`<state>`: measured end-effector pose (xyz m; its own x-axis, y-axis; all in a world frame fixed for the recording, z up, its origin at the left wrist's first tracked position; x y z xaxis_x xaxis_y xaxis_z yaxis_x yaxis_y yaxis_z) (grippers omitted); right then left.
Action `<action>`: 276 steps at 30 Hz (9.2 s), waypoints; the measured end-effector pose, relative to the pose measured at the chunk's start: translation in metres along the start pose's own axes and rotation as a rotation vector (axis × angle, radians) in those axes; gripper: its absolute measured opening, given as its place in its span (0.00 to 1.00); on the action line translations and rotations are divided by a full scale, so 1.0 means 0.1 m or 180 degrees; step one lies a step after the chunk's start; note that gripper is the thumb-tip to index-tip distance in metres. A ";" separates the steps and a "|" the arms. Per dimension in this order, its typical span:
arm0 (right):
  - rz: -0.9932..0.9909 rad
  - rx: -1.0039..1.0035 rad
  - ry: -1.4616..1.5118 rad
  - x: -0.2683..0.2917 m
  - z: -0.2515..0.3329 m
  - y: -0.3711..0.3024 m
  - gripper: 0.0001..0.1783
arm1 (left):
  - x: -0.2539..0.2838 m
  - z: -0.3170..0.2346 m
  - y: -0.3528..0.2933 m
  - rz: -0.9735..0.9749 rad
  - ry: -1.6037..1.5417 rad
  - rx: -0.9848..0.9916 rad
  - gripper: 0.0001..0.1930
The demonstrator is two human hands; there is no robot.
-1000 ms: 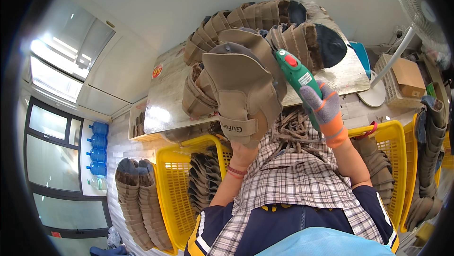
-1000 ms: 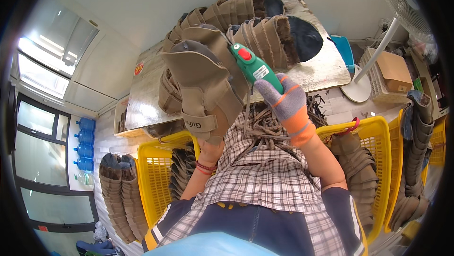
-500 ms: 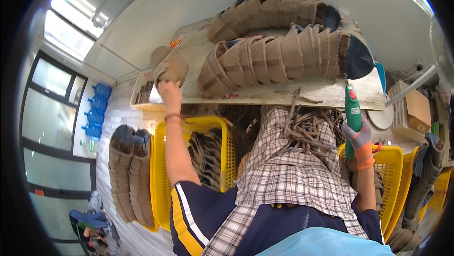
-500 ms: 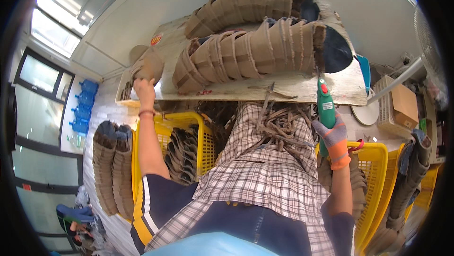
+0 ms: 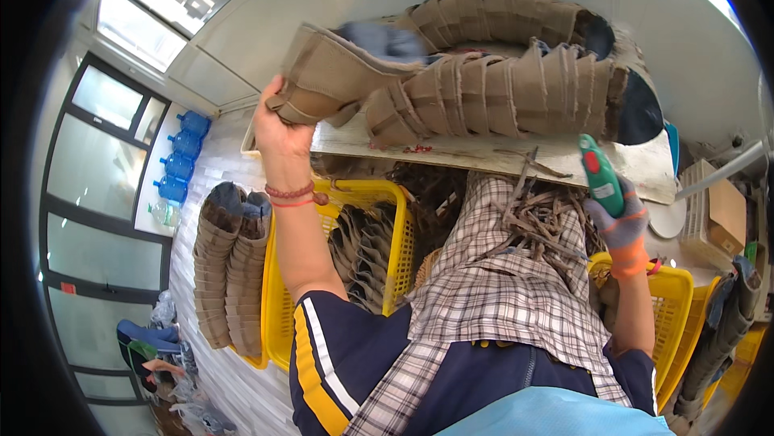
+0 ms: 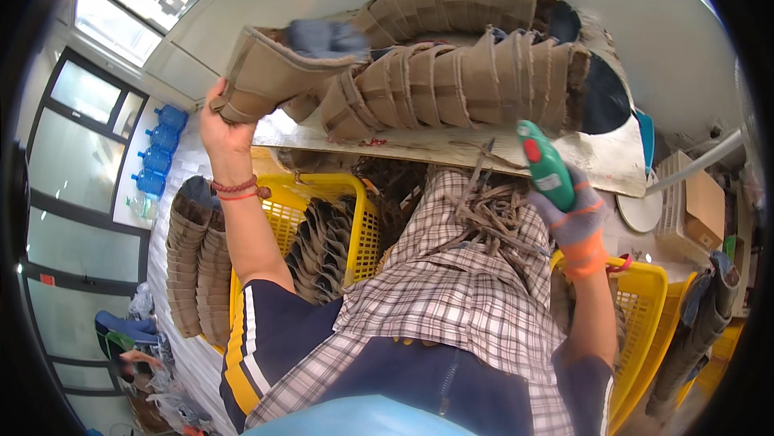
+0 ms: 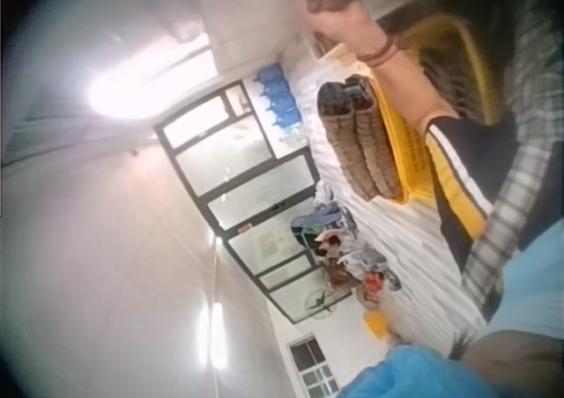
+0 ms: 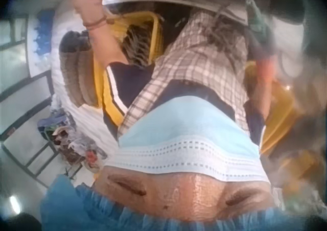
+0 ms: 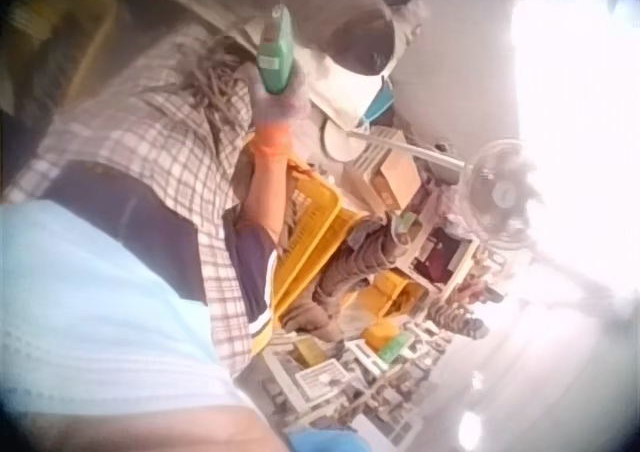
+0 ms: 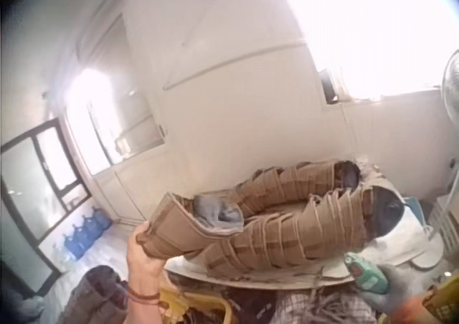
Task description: The person trims the edges of beige fabric pieces using scissors and a green handheld tool. They repeatedly pick up fabric from a yellow basket, cut or trim the edges, and place the pieces back on the table or into the basket.
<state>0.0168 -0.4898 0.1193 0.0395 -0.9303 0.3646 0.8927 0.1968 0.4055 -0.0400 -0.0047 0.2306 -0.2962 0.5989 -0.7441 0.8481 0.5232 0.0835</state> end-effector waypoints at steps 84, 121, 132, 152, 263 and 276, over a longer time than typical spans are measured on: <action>-0.0188 -0.1262 0.0806 0.10 -0.51 -0.27 0.12 | 0.15 0.42 -0.70 -0.0003 0.5469 -0.3025 0.25; -0.0205 -0.1893 0.0855 -0.05 -0.52 -0.53 0.12 | 1.11 0.12 0.79 -0.1041 0.5060 -0.3207 0.25; 0.0108 -0.1746 0.0722 -0.11 -0.51 -0.48 0.14 | 1.67 1.47 0.18 -0.0483 0.1241 0.0552 0.20; 0.0098 0.1558 -0.1196 -0.22 0.60 0.05 0.37 | 0.61 0.47 -1.07 -0.0460 -0.0786 0.0809 0.16; 0.0641 -0.1479 0.0788 -0.39 -0.43 -0.14 0.23 | -0.13 0.90 -0.99 0.0610 0.4952 -0.2954 0.15; 0.0505 -0.1434 0.0399 -0.31 -0.61 -0.43 0.28 | 0.07 0.70 0.44 0.0003 0.5892 -0.3039 0.14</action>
<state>0.0043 -0.4880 0.0397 0.2197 -0.9352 0.2778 0.9756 0.2115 -0.0597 0.0259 -0.0206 0.1827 -0.8026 0.0469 0.5946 0.5872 0.2376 0.7738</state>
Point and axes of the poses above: each hand's wrist, its own y-axis towards the middle knuckle, its own x-axis out of the back of the hand, z = x × y, the point moved 7 cm from there along y, towards the middle knuckle, and after that the axes turned 1 degree about z, right-handed, at the moved point
